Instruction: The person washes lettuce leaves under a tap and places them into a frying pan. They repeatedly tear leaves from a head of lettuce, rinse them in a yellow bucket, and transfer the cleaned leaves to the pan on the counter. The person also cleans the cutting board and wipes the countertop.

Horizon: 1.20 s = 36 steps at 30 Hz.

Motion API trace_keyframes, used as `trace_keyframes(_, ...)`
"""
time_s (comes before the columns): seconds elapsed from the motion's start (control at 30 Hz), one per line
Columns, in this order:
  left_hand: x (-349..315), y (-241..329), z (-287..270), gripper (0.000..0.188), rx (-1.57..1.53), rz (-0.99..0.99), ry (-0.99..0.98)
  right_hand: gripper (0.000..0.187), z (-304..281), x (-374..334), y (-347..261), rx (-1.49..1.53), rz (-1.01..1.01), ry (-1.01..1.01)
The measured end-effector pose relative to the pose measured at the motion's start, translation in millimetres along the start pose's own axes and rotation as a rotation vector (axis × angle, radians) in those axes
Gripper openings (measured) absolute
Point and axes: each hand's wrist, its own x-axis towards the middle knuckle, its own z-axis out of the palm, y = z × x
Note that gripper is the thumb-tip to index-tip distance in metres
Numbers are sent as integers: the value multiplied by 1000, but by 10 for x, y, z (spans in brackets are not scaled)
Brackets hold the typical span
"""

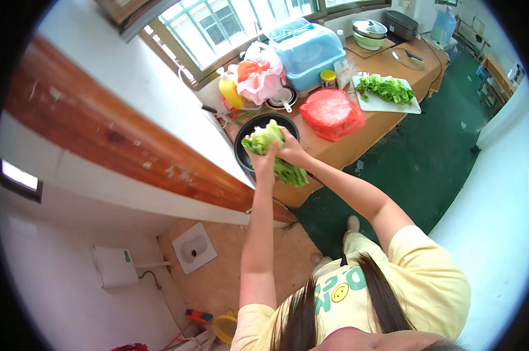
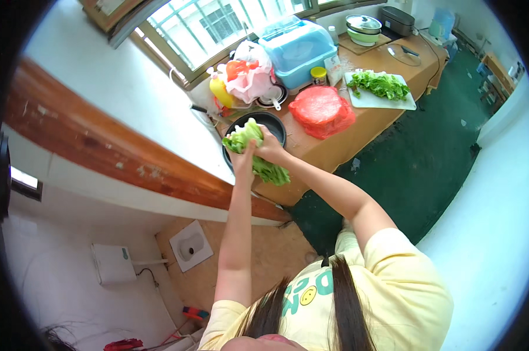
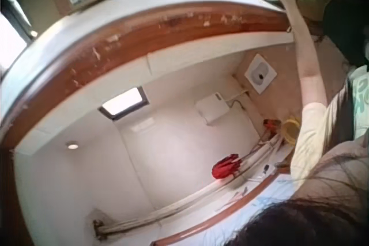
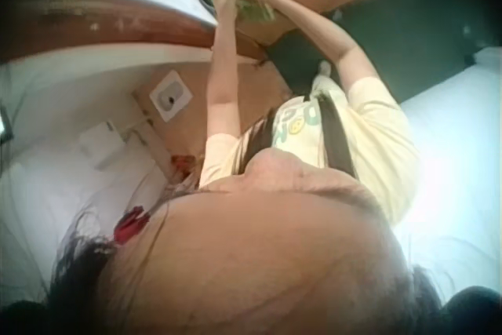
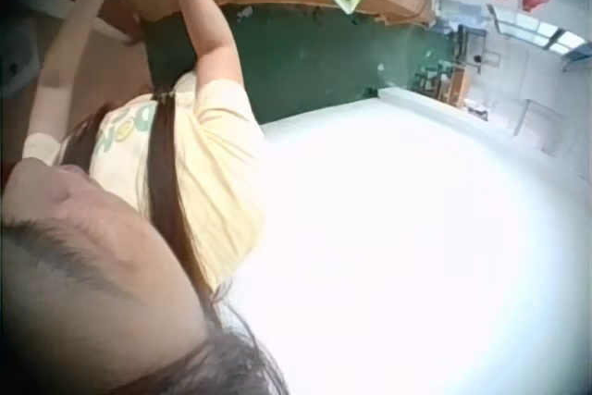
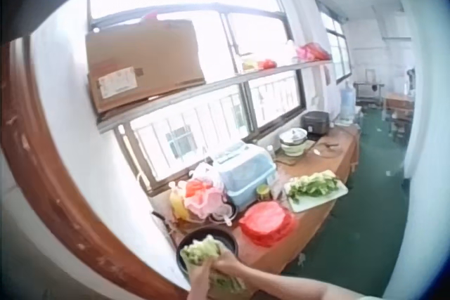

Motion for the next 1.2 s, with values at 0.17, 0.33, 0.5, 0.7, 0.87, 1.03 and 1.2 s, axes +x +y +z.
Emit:
trace_keyframes(0.17,703,-374,0,72,53,-172,62,83,-140,718,629,206,336,-90)
trace_keyframes(0.33,1235,-1135,-545,76,-102,-686,-32,102,-344,1309,1421,-3,699,-277)
trace_keyframes(0.5,1019,-1736,-1323,79,569,-652,395,68,-881,1413,1566,164,765,-636)
trace_keyframes(0.7,979,-1361,-24,72,1391,-391,743,32,-3210,1120,2224,688,877,-423)
trace_keyframes(0.87,1028,-1530,864,72,1553,-18,613,30,-4541,334,2478,641,1069,-124)
trace_keyframes(1.03,1387,-1889,2109,66,1283,339,272,31,-5264,-14,2277,185,1052,-10)
trace_keyframes(1.2,1211,-2533,3350,72,1173,238,-125,31,-6294,138,2628,-503,685,336)
